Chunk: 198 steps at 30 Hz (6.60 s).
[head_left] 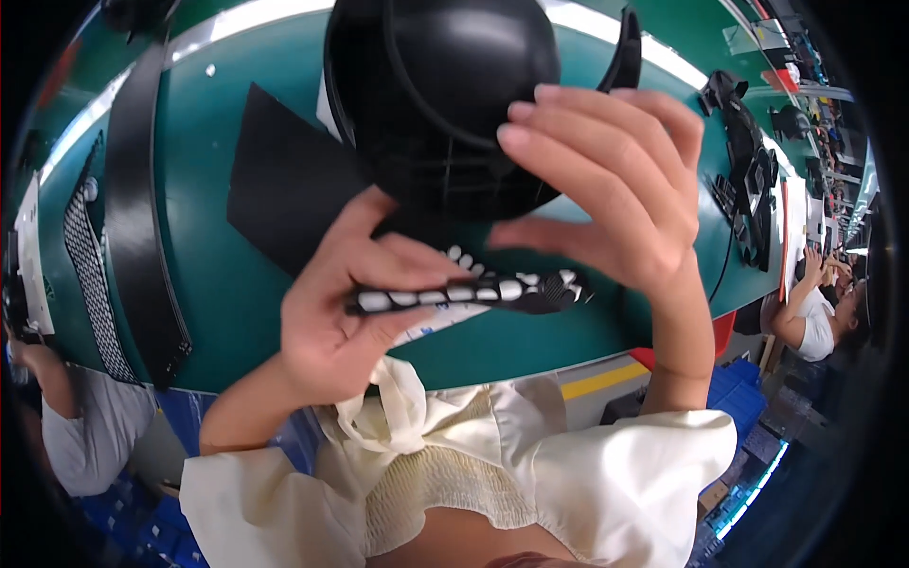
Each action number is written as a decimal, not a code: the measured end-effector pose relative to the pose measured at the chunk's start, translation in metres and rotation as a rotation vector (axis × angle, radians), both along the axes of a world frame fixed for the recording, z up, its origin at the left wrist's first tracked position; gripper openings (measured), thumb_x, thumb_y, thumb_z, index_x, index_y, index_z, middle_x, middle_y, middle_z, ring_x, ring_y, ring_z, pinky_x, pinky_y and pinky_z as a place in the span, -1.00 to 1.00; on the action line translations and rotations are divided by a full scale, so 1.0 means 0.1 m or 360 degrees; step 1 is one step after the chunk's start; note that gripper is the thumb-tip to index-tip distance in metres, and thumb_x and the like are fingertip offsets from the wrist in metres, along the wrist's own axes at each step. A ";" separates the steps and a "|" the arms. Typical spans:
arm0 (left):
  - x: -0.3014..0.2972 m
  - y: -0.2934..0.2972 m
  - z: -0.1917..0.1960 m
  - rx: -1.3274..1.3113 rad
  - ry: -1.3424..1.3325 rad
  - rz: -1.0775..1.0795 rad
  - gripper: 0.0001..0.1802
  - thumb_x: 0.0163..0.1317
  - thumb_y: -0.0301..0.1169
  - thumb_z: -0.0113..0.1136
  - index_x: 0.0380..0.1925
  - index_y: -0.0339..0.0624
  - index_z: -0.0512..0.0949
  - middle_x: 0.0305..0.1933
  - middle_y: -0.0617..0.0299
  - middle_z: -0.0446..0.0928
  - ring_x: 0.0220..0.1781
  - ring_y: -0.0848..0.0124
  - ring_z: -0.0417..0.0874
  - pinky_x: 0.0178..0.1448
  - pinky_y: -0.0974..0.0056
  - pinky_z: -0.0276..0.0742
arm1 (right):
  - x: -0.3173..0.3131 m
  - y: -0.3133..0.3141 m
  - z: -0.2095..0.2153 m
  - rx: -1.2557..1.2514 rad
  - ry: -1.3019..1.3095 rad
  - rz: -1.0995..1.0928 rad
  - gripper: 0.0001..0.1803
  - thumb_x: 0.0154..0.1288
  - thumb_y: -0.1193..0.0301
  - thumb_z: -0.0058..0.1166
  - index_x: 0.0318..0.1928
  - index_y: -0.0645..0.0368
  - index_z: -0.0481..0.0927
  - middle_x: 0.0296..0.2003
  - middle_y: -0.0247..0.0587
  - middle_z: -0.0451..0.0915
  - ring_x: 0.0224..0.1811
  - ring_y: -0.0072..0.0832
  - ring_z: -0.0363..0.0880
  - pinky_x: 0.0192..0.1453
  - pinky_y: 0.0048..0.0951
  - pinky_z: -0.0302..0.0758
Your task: Assembling components of a headset by manually fitting plastic housings and foam padding at a factory workstation.
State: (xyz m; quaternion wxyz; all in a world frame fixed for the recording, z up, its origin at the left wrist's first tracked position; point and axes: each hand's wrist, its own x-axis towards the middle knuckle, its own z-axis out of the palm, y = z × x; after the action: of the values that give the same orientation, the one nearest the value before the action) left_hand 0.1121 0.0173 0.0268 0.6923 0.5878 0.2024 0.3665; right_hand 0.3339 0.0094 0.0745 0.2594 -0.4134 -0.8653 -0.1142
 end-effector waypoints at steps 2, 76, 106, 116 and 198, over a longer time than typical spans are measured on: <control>0.00 0.03 -0.02 -0.0102 -0.0098 0.0044 -0.82 0.03 -0.59 0.08 -0.34 -0.30 0.33 -0.29 -0.01 0.53 -0.10 0.24 0.49 0.29 0.00 -0.21 | -0.01 0.04 -0.10 0.0249 -0.0010 0.0006 -0.59 -0.18 0.29 0.15 -0.25 0.24 0.55 -0.31 -0.21 0.58 -0.22 -0.36 0.55 -0.12 -0.44 0.32; 0.21 -0.08 0.00 -0.0554 -0.0580 -0.0118 -0.80 0.11 -0.47 0.08 -0.48 -0.33 0.27 0.18 -0.14 0.00 0.27 -0.08 0.09 0.28 -0.15 -0.02 | 0.04 -0.33 0.01 0.0050 0.0276 -0.0314 -0.73 -0.21 0.73 0.10 -0.37 0.32 0.43 -0.52 -0.17 0.51 -0.53 -0.47 0.45 -0.54 -0.63 0.30; 0.10 0.03 -0.03 -0.0474 -0.0672 -0.0513 -0.82 -0.05 -0.54 0.19 -0.41 -0.37 0.49 0.25 -0.29 -0.21 0.31 -0.20 -0.12 0.31 -0.17 -0.18 | -0.01 -0.20 0.10 -0.0575 0.0677 0.0024 -0.84 -0.21 0.57 0.16 -0.48 0.16 0.55 -0.13 -0.06 0.48 -0.19 -0.30 0.40 -0.26 -0.46 0.31; 0.08 0.02 0.01 -0.0528 -0.0658 -0.0497 -0.82 -0.04 -0.53 0.19 -0.41 -0.38 0.48 0.23 -0.34 -0.18 0.32 -0.15 -0.10 0.31 -0.15 -0.16 | -0.08 -0.17 -0.01 -0.0410 0.0561 -0.0019 -0.75 -0.34 0.63 0.18 -0.47 0.21 0.55 -0.16 -0.11 0.49 -0.20 -0.30 0.41 -0.20 -0.43 0.36; -0.03 -0.01 0.05 -0.0341 -0.0220 -0.0358 -0.81 0.14 -0.42 0.04 -0.42 -0.25 0.25 0.18 -0.35 0.11 0.24 -0.01 0.18 0.25 0.05 0.04 | 0.02 0.09 -0.02 -0.1866 0.2225 0.0056 -0.78 0.19 0.41 -0.06 -0.24 0.35 0.45 -0.27 -0.06 0.55 -0.20 -0.47 0.50 -0.06 -0.50 0.40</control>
State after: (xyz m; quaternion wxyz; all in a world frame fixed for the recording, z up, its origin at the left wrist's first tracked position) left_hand 0.1087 0.0166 0.0315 0.8000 0.5029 0.1251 0.3024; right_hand 0.3355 0.0181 0.0722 0.4747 -0.4406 -0.4366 0.6245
